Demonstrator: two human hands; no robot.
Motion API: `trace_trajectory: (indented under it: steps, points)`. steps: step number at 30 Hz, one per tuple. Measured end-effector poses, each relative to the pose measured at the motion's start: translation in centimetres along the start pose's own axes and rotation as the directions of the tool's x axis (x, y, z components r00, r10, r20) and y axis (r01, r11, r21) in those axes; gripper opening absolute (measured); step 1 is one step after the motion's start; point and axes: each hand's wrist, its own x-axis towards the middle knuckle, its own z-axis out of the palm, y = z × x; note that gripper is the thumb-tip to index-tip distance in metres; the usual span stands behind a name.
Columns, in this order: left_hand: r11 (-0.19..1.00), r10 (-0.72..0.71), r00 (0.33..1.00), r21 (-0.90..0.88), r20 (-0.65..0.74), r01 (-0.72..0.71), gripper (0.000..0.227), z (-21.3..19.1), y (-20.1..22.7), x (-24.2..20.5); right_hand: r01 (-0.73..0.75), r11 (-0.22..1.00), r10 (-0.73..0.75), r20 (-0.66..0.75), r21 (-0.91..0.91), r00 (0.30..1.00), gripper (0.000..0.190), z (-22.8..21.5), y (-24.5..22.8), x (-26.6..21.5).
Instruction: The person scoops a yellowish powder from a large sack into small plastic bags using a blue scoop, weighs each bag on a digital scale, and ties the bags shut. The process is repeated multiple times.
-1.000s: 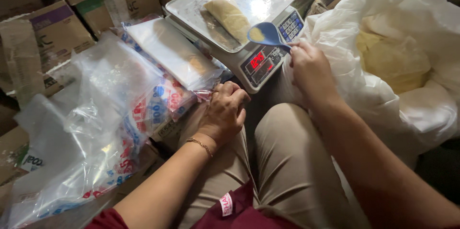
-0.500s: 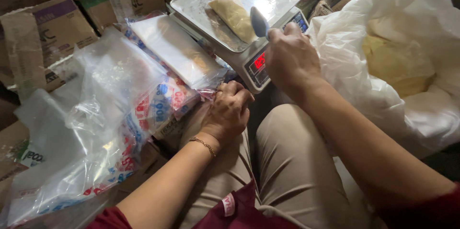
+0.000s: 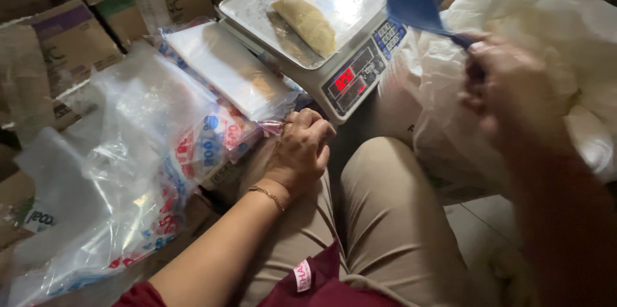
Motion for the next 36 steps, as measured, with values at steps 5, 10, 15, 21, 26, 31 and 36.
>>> trace_trajectory:
  steps: [5, 10, 15, 21, 26, 31, 36]
  points:
    - [1.0, -0.007, 1.0, 0.021, 0.018, 0.006, 0.023, 0.1, 0.2, -0.1, 0.038, 0.988, -0.006, -0.204, 0.151, 0.979, 0.023, -5.8, 0.2, 1.3]
    - [0.999, 0.012, 1.0, 0.051, 0.024, -0.013, 0.02, -0.3, 0.6, 0.0, 0.083, 0.971, -0.036, -0.206, 0.223, 0.978, 0.02, -9.3, 4.3, 2.3]
    - [0.999, -0.008, 0.999, 0.045, 0.032, 0.007, 0.01, -0.5, 1.2, 0.6, 0.077, 0.983, -0.118, -0.255, -0.166, 0.96, 0.023, -10.3, 6.3, 3.4]
    - [0.998, -0.033, 0.999, -0.061, -0.005, 0.033, 0.009, -0.5, 0.1, 4.6, 0.404, 0.328, -0.728, 0.045, -0.854, 0.684, 0.018, -9.4, 6.2, 1.1]
    - [0.994, -0.075, 0.994, 0.07, -0.083, 0.081, 0.012, -0.8, -3.0, 10.3, 0.499, 0.508, -0.736, -0.053, -0.702, 0.675, 0.015, -7.0, 3.8, -1.8]
    - [0.988, -0.041, 0.994, 0.142, -0.101, 0.055, 0.014, -1.1, -5.2, 11.4, 0.616, 0.449, -0.793, 0.029, -0.648, 0.608, 0.02, -3.5, 2.3, -5.0]
    - [0.973, -0.115, 0.987, 0.187, -0.113, 0.135, 0.013, -0.9, -5.9, 12.3, 0.726, 0.493, -0.746, 0.196, -0.48, 0.637, 0.026, 0.7, 3.6, -6.7]
